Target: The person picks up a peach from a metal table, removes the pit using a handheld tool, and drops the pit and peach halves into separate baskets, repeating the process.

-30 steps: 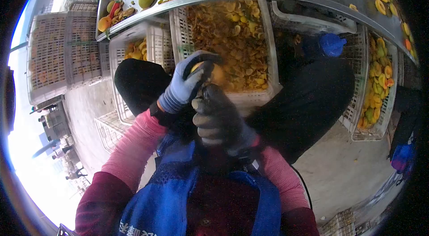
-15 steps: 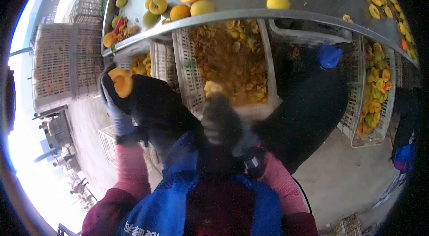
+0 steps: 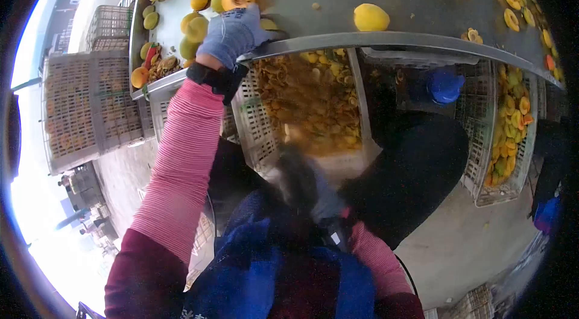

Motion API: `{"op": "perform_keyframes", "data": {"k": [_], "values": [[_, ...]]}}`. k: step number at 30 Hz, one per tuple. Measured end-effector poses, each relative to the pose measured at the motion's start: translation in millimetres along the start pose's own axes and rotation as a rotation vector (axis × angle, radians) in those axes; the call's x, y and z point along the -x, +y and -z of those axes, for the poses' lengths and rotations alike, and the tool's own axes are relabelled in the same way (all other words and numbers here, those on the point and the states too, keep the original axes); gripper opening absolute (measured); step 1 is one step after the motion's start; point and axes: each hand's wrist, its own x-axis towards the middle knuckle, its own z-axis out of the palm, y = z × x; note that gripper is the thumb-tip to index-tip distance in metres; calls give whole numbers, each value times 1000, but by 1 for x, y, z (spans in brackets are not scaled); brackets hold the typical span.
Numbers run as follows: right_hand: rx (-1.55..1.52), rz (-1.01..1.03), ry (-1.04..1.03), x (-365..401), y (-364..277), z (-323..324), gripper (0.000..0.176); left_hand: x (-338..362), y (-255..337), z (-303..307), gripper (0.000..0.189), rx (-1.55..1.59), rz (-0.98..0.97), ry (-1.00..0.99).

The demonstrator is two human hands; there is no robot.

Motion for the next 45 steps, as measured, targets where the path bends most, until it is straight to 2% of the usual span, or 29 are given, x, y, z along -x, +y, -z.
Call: {"op": "perform_keyframes", "data": {"k": [1, 3, 5, 8, 10, 12, 13, 14, 16, 18, 20, 22, 24, 25, 27, 29, 30, 31, 33, 34, 35, 37, 39, 42, 43, 45], "values": [[-47, 1, 47, 0, -1, 0, 44, -6, -1, 0, 60, -21, -40, -64], [-157, -7, 122, 4, -7, -1, 43, -9, -10, -9, 59, 27, -62, -57], [-221, 6, 136, 6, -10, 0, 41, -2, -20, -11, 61, 138, -79, 24], [-285, 61, 54, 3, -5, 10, 39, 33, -12, -11, 63, 1069, -150, 223], [-380, 52, -80, -5, -4, 16, 38, 79, 7, -2, 59, 1474, -211, 232], [-478, 48, -217, -12, -4, 18, 38, 125, 20, -20, 45, 1907, 34, 65], [-522, 60, -284, -15, -7, 20, 38, 132, 18, -36, 44, 1597, -32, 126], [-565, 70, -350, -15, -9, 21, 38, 139, 22, -36, 42, 1729, 28, 96], [-226, 222, -112, -11, -7, 22, 35, 153, 30, -36, 40, 1997, 168, 59], [62, 432, 45, -13, 1, 17, 33, 159, 26, -40, 38, 2055, 146, 77], [306, 694, 184, -19, 14, 7, 33, 167, 23, -44, 45, 1639, 34, 129], [244, 476, 108, 5, -15, -14, 32, 175, 20, -56, 62, 2023, 65, -5], [249, 328, 84, 18, -32, -26, 31, 181, 22, -58, 52, 1788, 56, 70], [290, 416, 98, 13, -24, -25, 31, 186, 27, -55, 48, 1655, 17, 123], [423, 541, 147, 7, -11, -22, 30, 190, 38, -58, 35, 2366, 320, 10], [611, 615, 223, 5, -6, -19, 28, 192, 53, -44, 35, 1947, 343, 137], [540, 680, 282, 5, -8, -20, 27, 193, 57, -40, 36, 1737, 348, 191], [471, 743, 342, 6, -11, -22, 27, 196, 54, -43, 36, 1829, 426, 112], [385, 894, 417, -1, -16, -15, 29, 198, 59, -44, 35, 1700, 325, 231], [383, 898, 387, -4, -17, -14, 29, 198, 61, -44, 34, 1630, 272, 287], [380, 901, 359, -6, -17, -12, 29, 200, 66, -32, 30, 1688, 315, 198], [416, 924, 269, -6, -15, -10, 28, 200, 66, -38, 29, 1636, 295, 206], [452, 959, 317, -4, -13, -13, 27, 203, 67, -38, 28, 1645, 336, 149], [589, 1019, 388, 4, -2, -23, 26, 203, 69, -48, 28, 1508, 128, 346], [581, 989, 377, 10, -3, -25, 26, 208, 63, -58, 30, 1608, 213, 264], [500, 880, 325, 26, -15, -29, 26, 208, 49, -72, 43, 1046, 16, 440]]}}
